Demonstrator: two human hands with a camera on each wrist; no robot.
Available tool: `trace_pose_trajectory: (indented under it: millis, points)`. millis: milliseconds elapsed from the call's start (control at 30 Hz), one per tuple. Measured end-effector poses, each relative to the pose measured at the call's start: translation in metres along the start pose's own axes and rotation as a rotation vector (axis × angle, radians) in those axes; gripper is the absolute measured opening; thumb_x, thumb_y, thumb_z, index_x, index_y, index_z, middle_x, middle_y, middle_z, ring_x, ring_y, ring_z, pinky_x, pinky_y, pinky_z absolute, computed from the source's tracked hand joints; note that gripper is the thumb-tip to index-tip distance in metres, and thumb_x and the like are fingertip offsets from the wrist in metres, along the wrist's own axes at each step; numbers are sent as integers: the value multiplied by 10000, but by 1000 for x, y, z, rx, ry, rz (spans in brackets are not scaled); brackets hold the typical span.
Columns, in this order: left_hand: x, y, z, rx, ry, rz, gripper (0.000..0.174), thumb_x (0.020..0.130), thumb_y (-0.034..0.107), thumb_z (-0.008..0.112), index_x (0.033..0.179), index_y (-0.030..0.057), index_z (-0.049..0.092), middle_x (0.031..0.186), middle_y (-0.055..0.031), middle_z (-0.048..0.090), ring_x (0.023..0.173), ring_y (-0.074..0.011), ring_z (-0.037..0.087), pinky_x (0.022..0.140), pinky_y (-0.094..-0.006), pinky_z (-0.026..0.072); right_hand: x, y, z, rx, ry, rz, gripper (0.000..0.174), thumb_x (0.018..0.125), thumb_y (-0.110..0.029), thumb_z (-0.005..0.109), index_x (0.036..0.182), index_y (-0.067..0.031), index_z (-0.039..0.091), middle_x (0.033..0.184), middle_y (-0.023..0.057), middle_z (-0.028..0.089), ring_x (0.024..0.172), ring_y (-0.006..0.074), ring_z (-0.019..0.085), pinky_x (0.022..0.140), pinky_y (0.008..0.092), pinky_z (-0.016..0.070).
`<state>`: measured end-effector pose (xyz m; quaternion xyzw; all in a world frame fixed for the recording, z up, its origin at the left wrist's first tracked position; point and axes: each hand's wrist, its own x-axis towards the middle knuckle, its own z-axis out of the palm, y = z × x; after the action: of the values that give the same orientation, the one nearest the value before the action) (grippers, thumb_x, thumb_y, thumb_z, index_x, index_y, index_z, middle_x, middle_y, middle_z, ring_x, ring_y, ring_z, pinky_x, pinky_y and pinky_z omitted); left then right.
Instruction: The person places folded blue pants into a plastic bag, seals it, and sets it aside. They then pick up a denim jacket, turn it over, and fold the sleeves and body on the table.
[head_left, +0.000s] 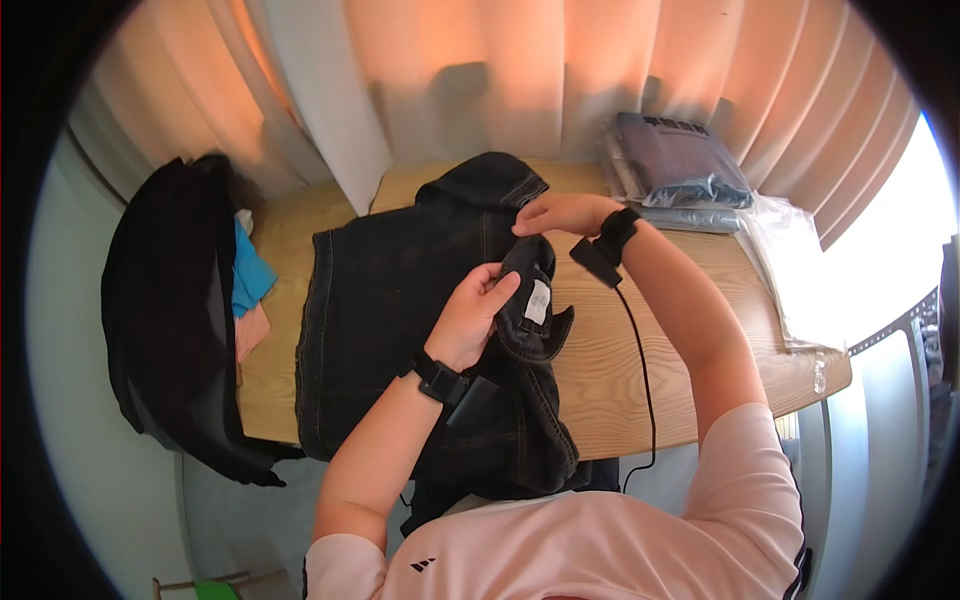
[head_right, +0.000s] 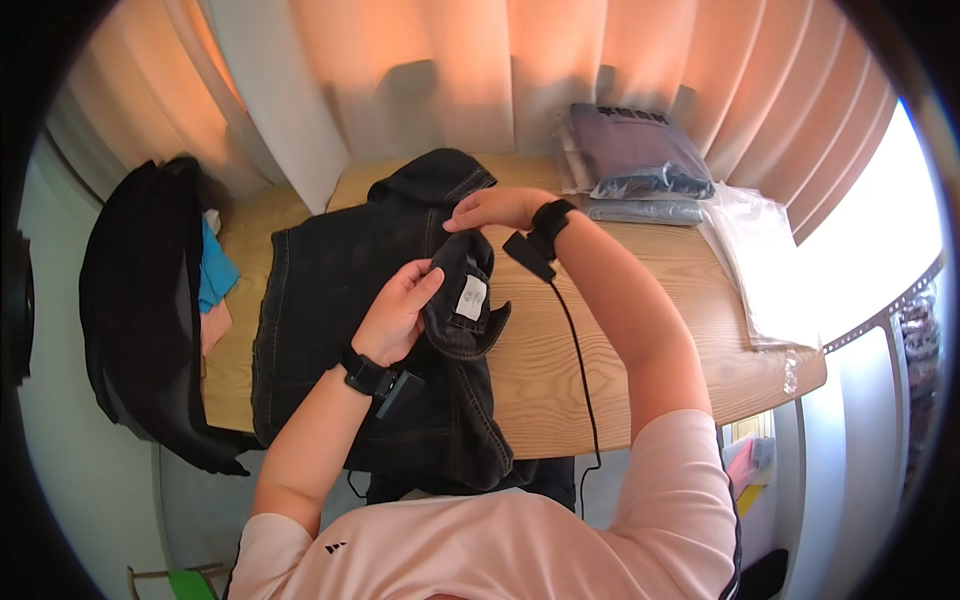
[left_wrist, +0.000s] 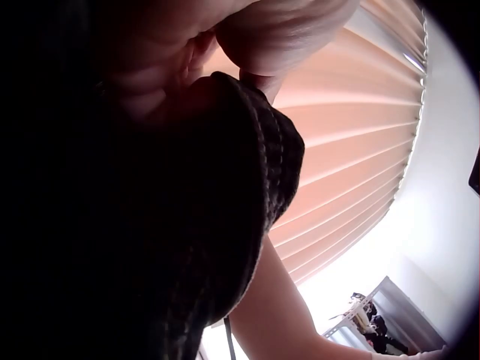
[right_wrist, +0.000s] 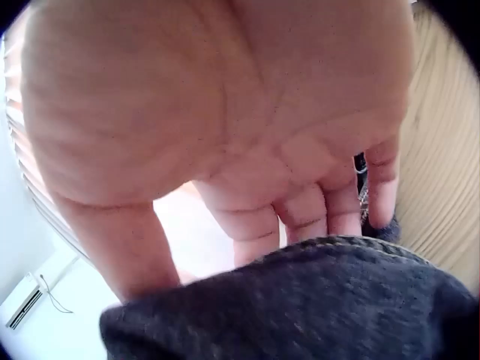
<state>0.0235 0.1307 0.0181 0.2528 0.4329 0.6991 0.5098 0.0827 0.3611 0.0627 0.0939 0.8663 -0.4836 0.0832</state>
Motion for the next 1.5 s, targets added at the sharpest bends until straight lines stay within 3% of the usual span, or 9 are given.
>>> trace_pose_trajectory:
  millis: [67,267,433,567,733,900,1267,1400,1500]
  points:
    - [-1,1,-6,-16,-3,-27,306,921,206,589,1137,7,501,997,-43,609,885,-104,602,783,-256,504,4,-2,-9,-45,-138,-30,199,875,-256,633,866,-57,621,792,-52,559,817,59,472,767,240,381]
    - [-24,9,-10,183,-89,-205,259,895,160,619,1085,8,527,971,-36,610,851,-94,598,765,-235,493,-12,-23,1,-59,-233,-71,152,860,-197,635,835,-54,593,761,-43,539,772,56,470,709,245,398]
    - [-34,21,-13,192,-45,-128,230,893,145,620,1065,9,552,945,-21,620,838,-79,591,754,-218,479,-28,-45,11,-206,-337,-37,173,844,-185,648,802,-43,559,755,-37,502,766,58,450,713,246,386]
    - [-37,30,-17,48,74,15,206,884,148,633,1032,16,576,882,-2,622,757,-60,564,674,-191,444,-25,-44,14,-30,-279,-158,154,866,-163,628,858,-42,534,778,-61,470,774,48,428,723,220,366]
    - [-78,26,-16,295,137,-40,171,884,228,643,949,77,597,764,48,556,656,-44,484,610,-176,399,-18,-49,23,39,-176,-135,118,893,-140,599,903,-57,515,801,-82,471,788,25,418,725,198,359]
    - [-100,10,4,306,155,-96,176,897,204,621,947,40,581,776,20,561,689,-53,507,643,-199,425,-5,-35,21,161,-206,-161,113,906,-165,586,883,-75,522,820,-88,492,795,7,434,741,189,368]
    - [-86,7,31,284,135,45,186,886,169,630,996,30,573,844,17,581,736,-51,510,658,-205,414,-12,-27,15,165,-173,-195,104,905,-133,586,853,-78,513,808,-83,501,786,-5,452,737,172,376]
    - [-81,7,35,351,71,-76,153,902,157,602,989,36,569,859,13,578,756,-59,506,674,-209,411,-11,-25,17,243,-190,-192,97,901,-134,590,862,-82,518,843,-58,545,823,33,478,773,205,380]
    - [-83,-3,24,265,65,3,120,925,153,556,987,50,554,888,17,569,800,-61,503,723,-214,407,-15,-22,16,347,-212,-222,99,894,-108,592,845,-90,508,862,-30,579,840,62,528,790,223,397]
